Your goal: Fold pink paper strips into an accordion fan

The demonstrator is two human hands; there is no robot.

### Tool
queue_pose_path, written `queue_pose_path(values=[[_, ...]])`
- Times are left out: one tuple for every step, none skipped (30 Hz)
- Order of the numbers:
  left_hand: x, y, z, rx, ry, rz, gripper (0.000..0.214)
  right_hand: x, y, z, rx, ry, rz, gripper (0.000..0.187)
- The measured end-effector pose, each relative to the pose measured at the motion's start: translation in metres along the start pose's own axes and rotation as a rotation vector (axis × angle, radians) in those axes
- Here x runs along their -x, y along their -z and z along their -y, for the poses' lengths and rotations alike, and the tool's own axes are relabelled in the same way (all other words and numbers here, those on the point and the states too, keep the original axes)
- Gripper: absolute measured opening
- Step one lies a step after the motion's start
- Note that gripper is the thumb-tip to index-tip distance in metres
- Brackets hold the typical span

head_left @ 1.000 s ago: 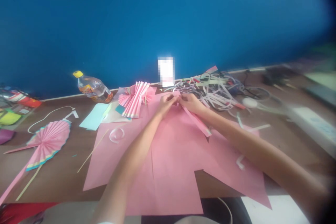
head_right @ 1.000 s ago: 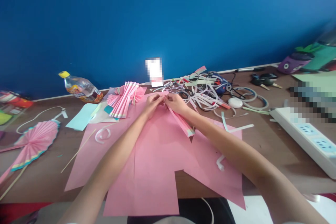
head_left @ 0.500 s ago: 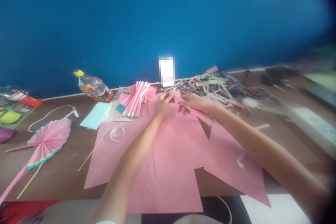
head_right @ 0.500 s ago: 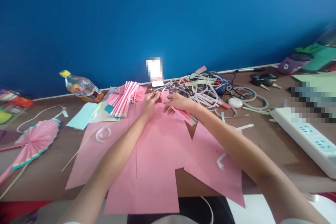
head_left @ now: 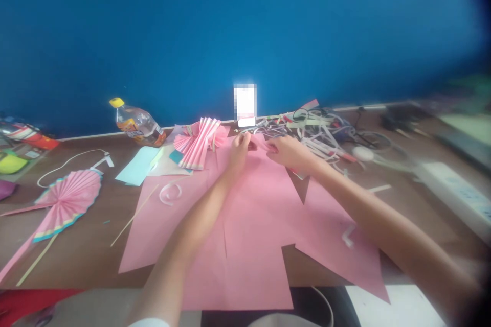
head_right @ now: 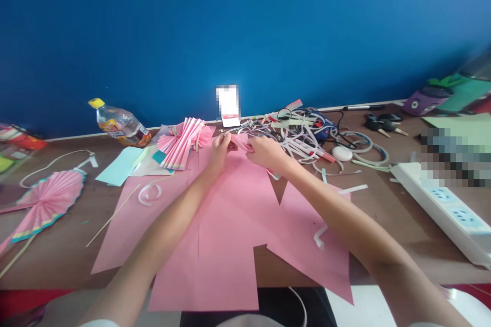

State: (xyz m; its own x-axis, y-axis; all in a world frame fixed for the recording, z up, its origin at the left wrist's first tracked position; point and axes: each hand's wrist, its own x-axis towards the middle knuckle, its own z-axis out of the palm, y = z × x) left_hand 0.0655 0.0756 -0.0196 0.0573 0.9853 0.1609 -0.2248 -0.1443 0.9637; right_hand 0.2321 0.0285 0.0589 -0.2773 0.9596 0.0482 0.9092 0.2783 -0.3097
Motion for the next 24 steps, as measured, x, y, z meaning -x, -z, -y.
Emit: queue_pose_path(values=[[0.001, -0.001, -0.003, 0.013, 0.001, 0.008, 0.034, 0.000, -0.003, 0.001, 0.063, -0.014, -0.022, 0.009], [0.002, -0.002, -0.005, 0.023, 0.003, 0.014, 0.033, -0.001, -0.006, 0.003, 0.103, -0.030, -0.033, 0.014], [0.003, -0.002, -0.008, 0.030, 0.006, 0.021, 0.033, -0.001, -0.008, 0.004, 0.131, -0.044, -0.038, 0.019], [0.004, -0.003, -0.011, 0.037, 0.010, 0.031, 0.032, -0.002, -0.011, 0.006, 0.151, -0.052, -0.042, 0.023], [0.005, -0.004, -0.013, 0.043, 0.013, 0.045, 0.032, -0.002, -0.013, 0.007, 0.166, -0.055, -0.047, 0.028], [0.006, -0.004, -0.014, 0.049, 0.016, 0.064, 0.032, -0.002, -0.014, 0.007, 0.180, -0.059, -0.053, 0.032], [0.007, -0.004, -0.015, 0.053, 0.018, 0.082, 0.032, -0.002, -0.015, 0.008, 0.194, -0.061, -0.060, 0.036], [0.007, -0.005, -0.016, 0.054, 0.019, 0.099, 0.032, -0.002, -0.016, 0.008, 0.204, -0.065, -0.063, 0.040], [0.007, -0.005, -0.016, 0.054, 0.019, 0.106, 0.033, -0.002, -0.017, 0.008, 0.209, -0.068, -0.059, 0.042], [0.007, -0.005, -0.016, 0.053, 0.018, 0.105, 0.033, -0.002, -0.017, 0.008, 0.209, -0.070, -0.051, 0.042], [0.007, -0.005, -0.016, 0.049, 0.018, 0.096, 0.034, -0.002, -0.018, 0.007, 0.205, -0.071, -0.042, 0.042], [0.007, -0.005, -0.015, 0.043, 0.017, 0.080, 0.034, -0.002, -0.018, 0.007, 0.200, -0.073, -0.034, 0.041], [0.006, -0.005, -0.015, 0.036, 0.015, 0.059, 0.034, -0.002, -0.018, 0.008, 0.196, -0.073, -0.030, 0.040], [0.006, -0.005, -0.014, 0.028, 0.010, 0.036, 0.034, -0.002, -0.019, 0.008, 0.193, -0.067, -0.031, 0.039], [0.006, -0.005, -0.014, 0.020, 0.004, 0.014, 0.034, -0.001, -0.020, 0.009, 0.191, -0.054, -0.036, 0.039], [0.007, -0.005, -0.014, 0.013, -0.004, -0.006, 0.034, -0.001, -0.021, 0.009, 0.188, -0.039, -0.040, 0.039], [0.007, -0.005, -0.014, 0.008, -0.013, -0.023, 0.034, 0.000, -0.021, 0.010, 0.185, -0.027, -0.044, 0.039], [0.007, -0.004, -0.015, 0.004, -0.019, -0.034, 0.033, 0.000, -0.022, 0.011, 0.185, -0.019, -0.047, 0.040], [0.007, -0.004, -0.015, -0.001, -0.025, -0.039, 0.033, 0.000, -0.022, 0.011, 0.188, -0.021, -0.047, 0.040], [0.008, -0.004, -0.016, -0.006, -0.029, -0.041, 0.033, 0.000, -0.022, 0.011, 0.192, -0.028, -0.045, 0.038], [0.008, -0.004, -0.016, -0.012, -0.030, -0.040, 0.032, 0.000, -0.022, 0.010, 0.189, -0.037, -0.042, 0.035], [0.008, -0.004, -0.016, -0.019, -0.030, -0.040, 0.032, -0.001, -0.021, 0.009, 0.175, -0.040, -0.037, 0.033], [0.009, -0.004, -0.017, -0.027, -0.029, -0.039, 0.032, -0.002, -0.020, 0.008, 0.150, -0.038, -0.030, 0.030], [0.009, -0.004, -0.017, -0.034, -0.028, -0.039, 0.032, -0.003, -0.018, 0.007, 0.115, -0.033, -0.021, 0.029]])
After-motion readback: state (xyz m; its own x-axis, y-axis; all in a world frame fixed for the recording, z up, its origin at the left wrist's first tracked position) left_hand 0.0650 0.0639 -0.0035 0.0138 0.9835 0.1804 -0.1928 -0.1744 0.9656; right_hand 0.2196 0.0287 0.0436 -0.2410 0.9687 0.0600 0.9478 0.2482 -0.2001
